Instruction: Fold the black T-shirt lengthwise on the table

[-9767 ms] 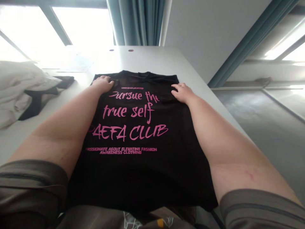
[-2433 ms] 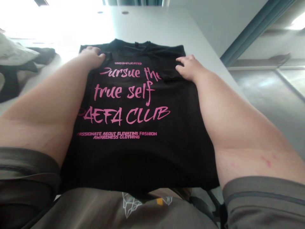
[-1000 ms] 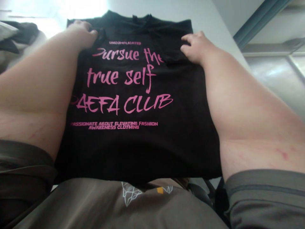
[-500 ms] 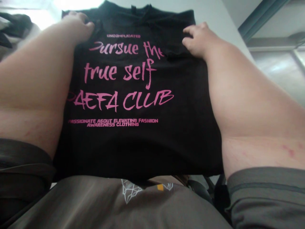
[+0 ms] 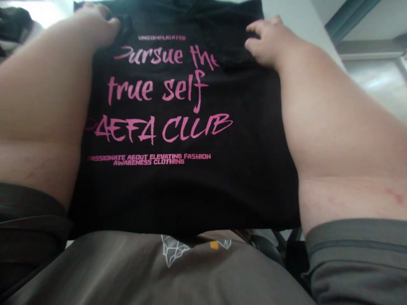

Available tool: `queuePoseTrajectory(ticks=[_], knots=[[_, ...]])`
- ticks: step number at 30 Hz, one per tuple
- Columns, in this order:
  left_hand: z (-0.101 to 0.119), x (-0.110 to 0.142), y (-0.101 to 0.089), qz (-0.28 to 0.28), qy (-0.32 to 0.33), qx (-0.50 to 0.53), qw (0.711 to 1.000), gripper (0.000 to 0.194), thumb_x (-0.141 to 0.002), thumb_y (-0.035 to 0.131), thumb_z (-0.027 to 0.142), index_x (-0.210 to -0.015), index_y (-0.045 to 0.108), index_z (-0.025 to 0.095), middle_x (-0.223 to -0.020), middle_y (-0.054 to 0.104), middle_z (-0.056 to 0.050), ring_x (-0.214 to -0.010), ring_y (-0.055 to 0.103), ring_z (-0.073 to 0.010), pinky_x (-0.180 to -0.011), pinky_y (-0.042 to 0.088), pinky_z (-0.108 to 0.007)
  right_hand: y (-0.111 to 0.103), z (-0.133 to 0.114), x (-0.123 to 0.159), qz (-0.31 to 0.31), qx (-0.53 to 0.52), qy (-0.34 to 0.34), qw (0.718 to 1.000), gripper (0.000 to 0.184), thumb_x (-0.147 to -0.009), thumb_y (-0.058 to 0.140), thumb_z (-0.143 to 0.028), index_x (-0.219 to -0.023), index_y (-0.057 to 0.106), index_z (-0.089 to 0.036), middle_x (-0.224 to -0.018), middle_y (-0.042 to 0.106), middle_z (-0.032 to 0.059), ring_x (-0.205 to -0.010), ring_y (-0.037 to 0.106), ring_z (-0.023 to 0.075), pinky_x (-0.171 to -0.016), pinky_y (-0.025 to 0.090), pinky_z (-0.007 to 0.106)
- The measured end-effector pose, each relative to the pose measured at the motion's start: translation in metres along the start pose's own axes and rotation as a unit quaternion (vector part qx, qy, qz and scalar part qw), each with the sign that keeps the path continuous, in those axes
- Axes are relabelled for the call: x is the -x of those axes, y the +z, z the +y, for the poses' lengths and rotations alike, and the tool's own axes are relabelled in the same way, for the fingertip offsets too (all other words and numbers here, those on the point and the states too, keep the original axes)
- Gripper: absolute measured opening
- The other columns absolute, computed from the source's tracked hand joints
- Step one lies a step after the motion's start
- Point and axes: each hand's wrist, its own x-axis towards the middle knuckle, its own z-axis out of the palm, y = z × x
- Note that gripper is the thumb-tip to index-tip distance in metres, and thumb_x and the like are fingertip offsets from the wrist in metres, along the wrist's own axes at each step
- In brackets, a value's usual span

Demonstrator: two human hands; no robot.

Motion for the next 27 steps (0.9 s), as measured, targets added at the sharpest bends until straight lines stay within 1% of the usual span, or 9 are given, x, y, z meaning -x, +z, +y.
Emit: queuePoseTrajectory(ticks=[3, 7, 8, 11, 13, 17, 19, 23, 27], knots=[[0.001, 0.001, 0.0, 0.007, 0.007, 0.016, 1.0, 0.097, -0.103, -0.029, 0.065, -0.183, -0.001, 0.018, -0.187, 0.0, 0.002, -0.175, 0.023, -0.0228, -0.148, 0.033, -0.036, 0.0, 0.0, 0.001, 0.002, -0.003, -0.003, 1.0, 0.069, -0.117, 0.056, -0.033, -0.185, 0.047, -0.028, -0.189, 0.029, 0.0171, -0.179, 0.037, 0.0376, -0.156, 0.019, 0.045], [0.003, 0.009, -0.003, -0.001, 0.001, 0.014, 1.0, 0.091, -0.106, -0.024, 0.061, -0.182, -0.002, 0.016, -0.188, -0.003, 0.003, -0.175, 0.018, -0.019, -0.148, 0.027, -0.028, 0.003, 0.002, -0.001, 0.008, -0.013, -0.009, 1.0, 0.069, -0.117, 0.057, -0.032, -0.184, 0.049, -0.027, -0.188, 0.03, 0.0175, -0.178, 0.04, 0.0368, -0.156, 0.02, 0.044], [0.003, 0.012, -0.005, 0.0, 0.004, 0.023, 1.0, 0.091, -0.106, -0.025, 0.062, -0.183, -0.002, 0.018, -0.188, -0.003, 0.003, -0.176, 0.019, -0.0199, -0.149, 0.027, -0.028, 0.003, 0.003, -0.002, 0.008, -0.014, -0.01, 1.0, 0.069, -0.117, 0.057, -0.032, -0.184, 0.049, -0.027, -0.189, 0.03, 0.0177, -0.178, 0.04, 0.0367, -0.156, 0.02, 0.044], [0.006, 0.023, -0.01, 0.016, 0.022, 0.073, 0.997, 0.101, -0.103, -0.027, 0.076, -0.183, 0.003, 0.023, -0.187, 0.005, 0.0, -0.178, 0.024, -0.0279, -0.15, 0.03, -0.039, 0.003, 0.003, -0.003, 0.006, -0.012, -0.008, 1.0, 0.069, -0.117, 0.057, -0.032, -0.185, 0.048, -0.027, -0.189, 0.029, 0.0181, -0.178, 0.04, 0.0363, -0.157, 0.019, 0.044], [0.007, 0.03, -0.013, 0.022, 0.028, 0.093, 0.995, 0.104, -0.102, -0.025, 0.081, -0.184, 0.007, 0.024, -0.188, 0.009, -0.001, -0.178, 0.026, -0.0313, -0.15, 0.031, -0.043, 0.003, 0.003, -0.002, 0.008, -0.011, -0.004, 1.0, 0.069, -0.116, 0.057, -0.032, -0.184, 0.049, -0.028, -0.188, 0.031, 0.0175, -0.177, 0.041, 0.0354, -0.157, 0.019, 0.044], [0.009, 0.036, -0.017, 0.022, 0.022, 0.113, 0.993, 0.101, -0.106, -0.018, 0.08, -0.184, 0.011, 0.022, -0.19, 0.011, -0.001, -0.177, 0.026, -0.0281, -0.15, 0.026, -0.038, 0.003, 0.001, -0.002, 0.007, -0.014, -0.001, 1.0, 0.069, -0.116, 0.058, -0.032, -0.184, 0.049, -0.028, -0.188, 0.031, 0.0171, -0.178, 0.041, 0.0352, -0.157, 0.02, 0.043], [0.009, 0.036, -0.018, 0.021, 0.023, 0.134, 0.99, 0.097, -0.109, -0.012, 0.078, -0.185, 0.014, 0.024, -0.19, 0.014, -0.001, -0.178, 0.025, -0.0268, -0.151, 0.024, -0.038, 0.004, 0.001, -0.002, 0.007, -0.017, -0.006, 1.0, 0.069, -0.116, 0.057, -0.032, -0.184, 0.05, -0.026, -0.187, 0.032, 0.0183, -0.178, 0.04, 0.0344, -0.156, 0.02, 0.041], [0.01, 0.037, -0.019, 0.031, 0.02, 0.187, 0.982, 0.085, -0.118, 0.005, 0.069, -0.187, 0.024, 0.022, -0.192, 0.02, -0.006, -0.179, 0.026, -0.032, -0.15, 0.026, -0.046, 0.005, 0.002, -0.005, 0.012, -0.014, -0.014, 1.0, 0.069, -0.115, 0.057, -0.03, -0.183, 0.051, -0.023, -0.185, 0.036, 0.0194, -0.179, 0.04, 0.0312, -0.156, 0.022, 0.038], [0.012, 0.039, -0.019, 0.046, 0.015, 0.233, 0.971, 0.079, -0.123, 0.018, 0.063, -0.189, 0.029, 0.021, -0.193, 0.024, -0.008, -0.177, 0.029, -0.0346, -0.149, 0.027, -0.048, 0.006, 0.004, -0.009, 0.012, -0.012, -0.015, 1.0, 0.071, -0.114, 0.057, -0.032, -0.184, 0.05, -0.024, -0.186, 0.035, 0.0179, -0.178, 0.042, 0.0308, -0.156, 0.022, 0.039]])
